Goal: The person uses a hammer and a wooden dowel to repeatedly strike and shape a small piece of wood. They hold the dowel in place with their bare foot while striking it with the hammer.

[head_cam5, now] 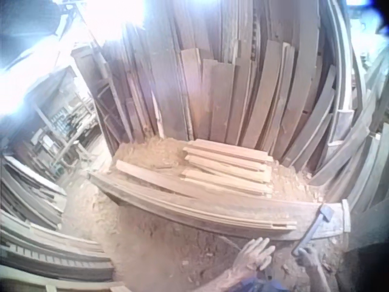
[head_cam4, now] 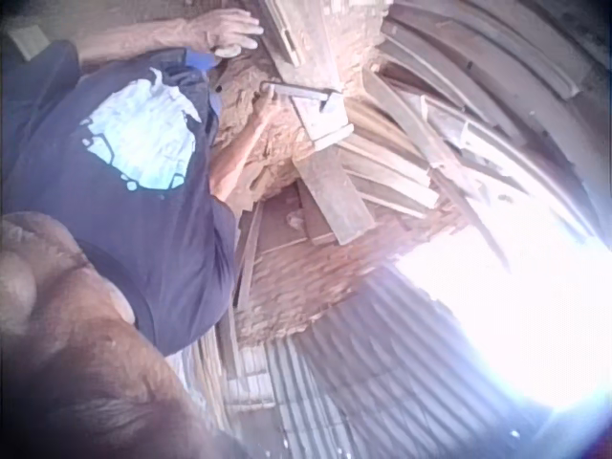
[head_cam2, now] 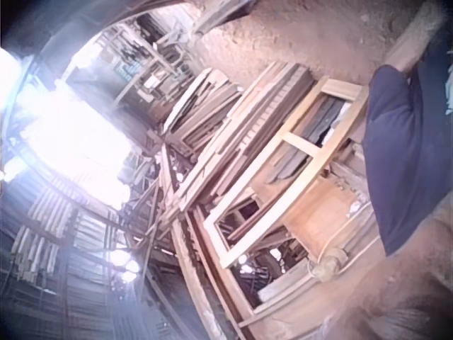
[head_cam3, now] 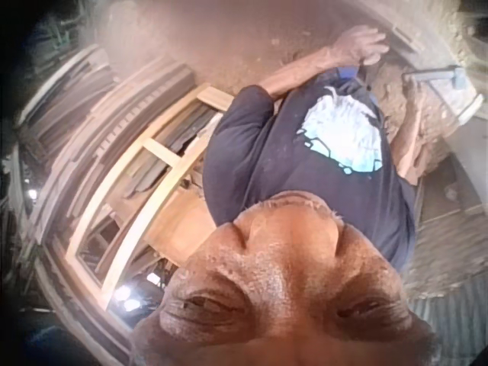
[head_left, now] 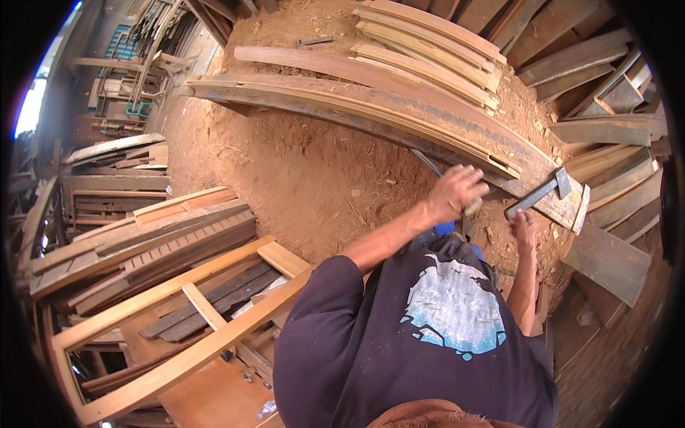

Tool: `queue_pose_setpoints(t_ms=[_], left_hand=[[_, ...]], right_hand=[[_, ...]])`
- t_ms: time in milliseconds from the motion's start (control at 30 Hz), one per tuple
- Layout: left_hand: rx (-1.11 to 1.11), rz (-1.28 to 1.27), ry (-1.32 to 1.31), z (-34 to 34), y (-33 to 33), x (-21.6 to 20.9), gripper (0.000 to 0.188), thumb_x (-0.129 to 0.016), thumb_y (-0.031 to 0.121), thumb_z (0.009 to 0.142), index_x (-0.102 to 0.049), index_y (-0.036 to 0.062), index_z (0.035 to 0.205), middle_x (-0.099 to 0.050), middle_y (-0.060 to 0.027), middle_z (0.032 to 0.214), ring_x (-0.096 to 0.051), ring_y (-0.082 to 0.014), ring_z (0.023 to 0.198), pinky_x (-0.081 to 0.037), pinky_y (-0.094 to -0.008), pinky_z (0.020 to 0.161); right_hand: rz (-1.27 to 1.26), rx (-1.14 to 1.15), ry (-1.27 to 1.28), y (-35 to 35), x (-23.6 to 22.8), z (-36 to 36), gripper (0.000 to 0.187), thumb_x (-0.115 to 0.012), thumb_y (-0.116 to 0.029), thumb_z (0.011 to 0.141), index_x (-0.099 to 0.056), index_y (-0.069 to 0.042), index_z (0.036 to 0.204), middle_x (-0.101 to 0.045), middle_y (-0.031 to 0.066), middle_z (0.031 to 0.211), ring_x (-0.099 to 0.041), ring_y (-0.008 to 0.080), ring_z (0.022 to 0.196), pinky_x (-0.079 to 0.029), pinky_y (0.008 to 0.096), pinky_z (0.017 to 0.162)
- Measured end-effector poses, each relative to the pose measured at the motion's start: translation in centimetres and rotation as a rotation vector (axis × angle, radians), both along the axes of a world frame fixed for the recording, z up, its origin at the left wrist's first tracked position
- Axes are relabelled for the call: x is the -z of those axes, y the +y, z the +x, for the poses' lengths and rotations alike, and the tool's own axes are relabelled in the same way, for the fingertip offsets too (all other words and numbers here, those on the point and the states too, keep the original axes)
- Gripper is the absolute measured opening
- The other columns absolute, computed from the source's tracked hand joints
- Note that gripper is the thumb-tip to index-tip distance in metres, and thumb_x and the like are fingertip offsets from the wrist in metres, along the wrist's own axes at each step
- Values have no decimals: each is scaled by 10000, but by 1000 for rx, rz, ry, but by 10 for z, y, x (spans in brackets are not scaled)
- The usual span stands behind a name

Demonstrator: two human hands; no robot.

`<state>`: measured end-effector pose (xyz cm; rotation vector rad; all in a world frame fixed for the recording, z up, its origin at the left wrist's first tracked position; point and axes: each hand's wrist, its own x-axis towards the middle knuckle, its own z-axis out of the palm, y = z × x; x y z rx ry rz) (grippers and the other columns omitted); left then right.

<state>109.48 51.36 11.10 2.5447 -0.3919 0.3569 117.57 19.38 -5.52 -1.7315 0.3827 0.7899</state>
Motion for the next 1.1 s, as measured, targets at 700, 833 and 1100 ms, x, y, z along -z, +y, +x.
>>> queue_pose_setpoints(t_ms=[700, 833, 1100], left_hand=[[-274, 454, 727, 82, 236, 51, 972, -753, 343, 866, -145, 208, 1612, 15, -234, 1656, 4, -400, 1534, -53, -555, 1233], [-127, 600, 575, 94, 250, 108, 993, -817, 364, 796, -244, 163, 1581, -235, -264, 1602, -223, -424, 1483, -148, -610, 1187], [-13, 485, 728, 114, 255, 132, 525, -827, 253, 722, -608, 137, 1185, -672, -101, 1188, -615, -305, 1139, -483, -444, 978]], right_hand=[[152, 484, -176, 150, -81, -44, 194, -626, -77, 917, -627, 5, 1093, -642, 50, 803, -609, 111, 677, -509, 258, 612], [-13, 668, -129, 105, -48, -116, 146, -610, -67, 908, -618, 5, 1035, -634, 51, 785, -606, 135, 654, -488, 267, 589], [-237, 805, 129, 125, 5, -263, 45, -603, -54, 860, -629, -21, 877, -614, 46, 695, -579, 141, 589, -465, 282, 548]])
